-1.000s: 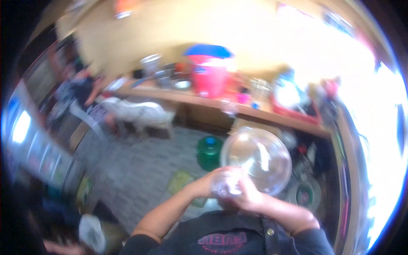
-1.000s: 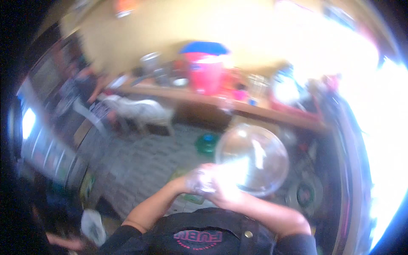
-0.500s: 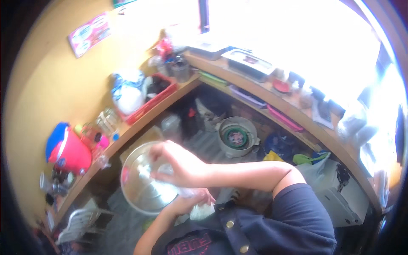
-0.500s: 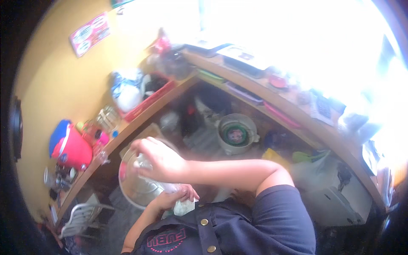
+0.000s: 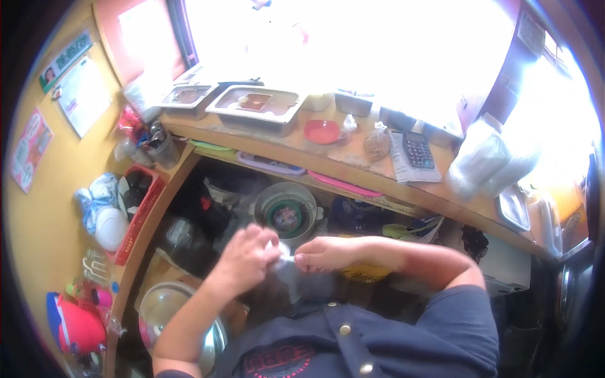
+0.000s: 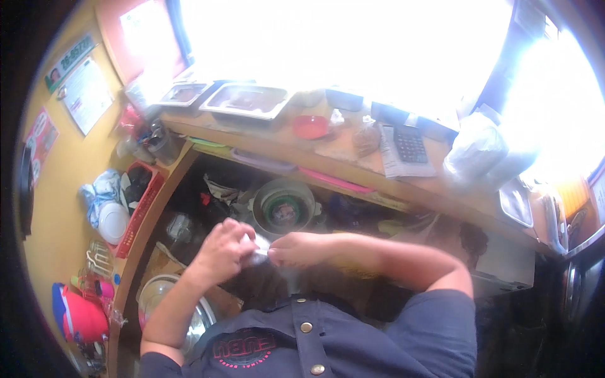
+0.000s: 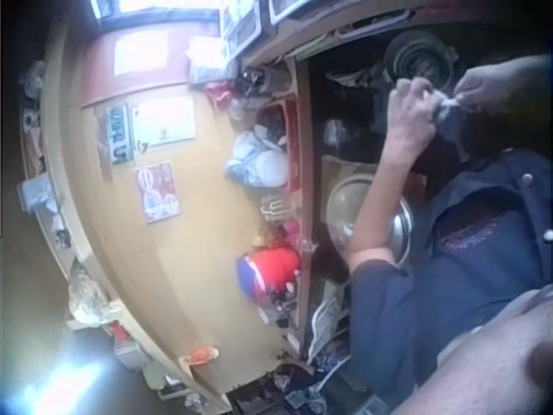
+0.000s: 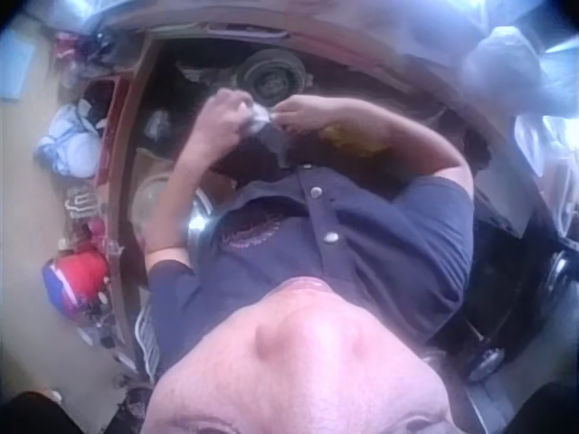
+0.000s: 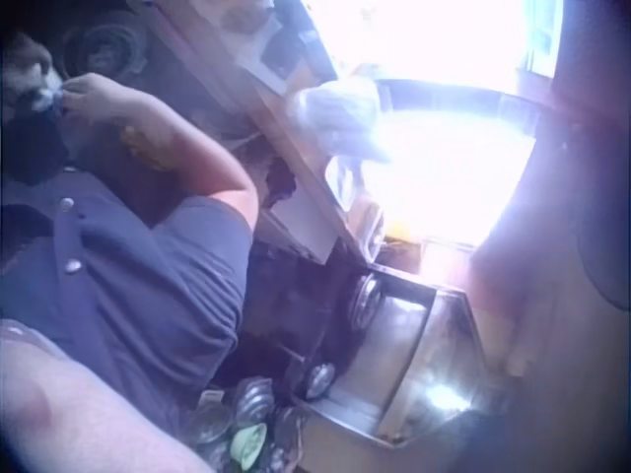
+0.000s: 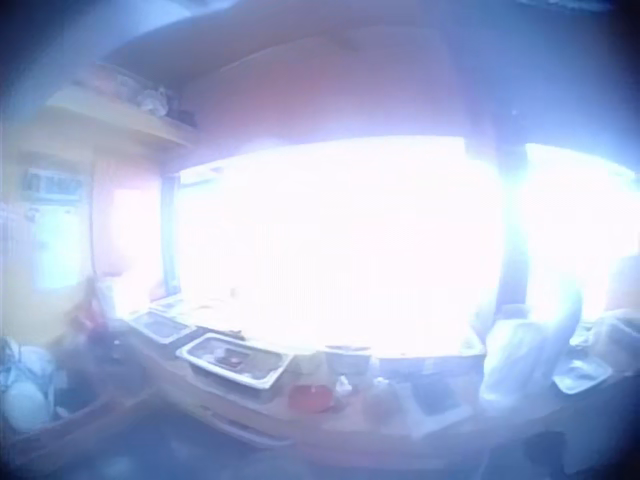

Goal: The person packages several food items into plastic bags. They scoop noodles into a bag, place a smaller bag containing a red item into a larger bag, add a container of eggs, and then add a scoop of rice from a large cooker.

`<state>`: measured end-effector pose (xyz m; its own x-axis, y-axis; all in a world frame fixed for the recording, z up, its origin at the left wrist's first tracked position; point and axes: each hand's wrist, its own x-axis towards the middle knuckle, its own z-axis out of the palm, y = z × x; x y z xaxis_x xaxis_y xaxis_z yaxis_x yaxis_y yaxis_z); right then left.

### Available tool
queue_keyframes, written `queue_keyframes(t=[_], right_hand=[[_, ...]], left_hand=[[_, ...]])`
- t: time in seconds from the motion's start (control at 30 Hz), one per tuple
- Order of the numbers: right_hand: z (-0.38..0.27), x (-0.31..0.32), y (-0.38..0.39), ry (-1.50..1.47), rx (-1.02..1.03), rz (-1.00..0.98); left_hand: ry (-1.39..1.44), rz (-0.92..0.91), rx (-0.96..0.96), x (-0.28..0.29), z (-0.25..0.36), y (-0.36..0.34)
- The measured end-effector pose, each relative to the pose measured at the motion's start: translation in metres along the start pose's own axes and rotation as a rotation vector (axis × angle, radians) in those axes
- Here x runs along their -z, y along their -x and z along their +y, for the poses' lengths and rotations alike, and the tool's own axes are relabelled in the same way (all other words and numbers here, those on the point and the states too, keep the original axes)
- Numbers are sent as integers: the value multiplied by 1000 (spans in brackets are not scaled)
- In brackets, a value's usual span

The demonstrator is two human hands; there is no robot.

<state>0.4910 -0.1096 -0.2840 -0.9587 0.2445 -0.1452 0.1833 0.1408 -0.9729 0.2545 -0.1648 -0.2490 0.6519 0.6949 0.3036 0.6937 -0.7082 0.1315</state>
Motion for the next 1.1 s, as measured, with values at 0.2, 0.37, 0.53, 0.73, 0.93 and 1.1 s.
queue_keyframes(t=[0.2,0.37,0.53,0.73,0.93,1.1], right_hand=[[38,-22,-9,-1491,547,-247],[1,4,7,-805,574,681],[5,79,63,-369,246,1030],[-42,99,10,638,50,1500],[-43,125,-34,970,-26,1883],[-28,107,-70,935,-398,1852]], left_hand=[[72,416,-312,6,4,-130],[680,447,-424,-7,18,-177],[833,301,-304,-33,-26,-183],[864,400,-100,-50,-90,-212],[1305,10,170,-74,-134,-239],[1641,-266,401,-82,-150,-238]])
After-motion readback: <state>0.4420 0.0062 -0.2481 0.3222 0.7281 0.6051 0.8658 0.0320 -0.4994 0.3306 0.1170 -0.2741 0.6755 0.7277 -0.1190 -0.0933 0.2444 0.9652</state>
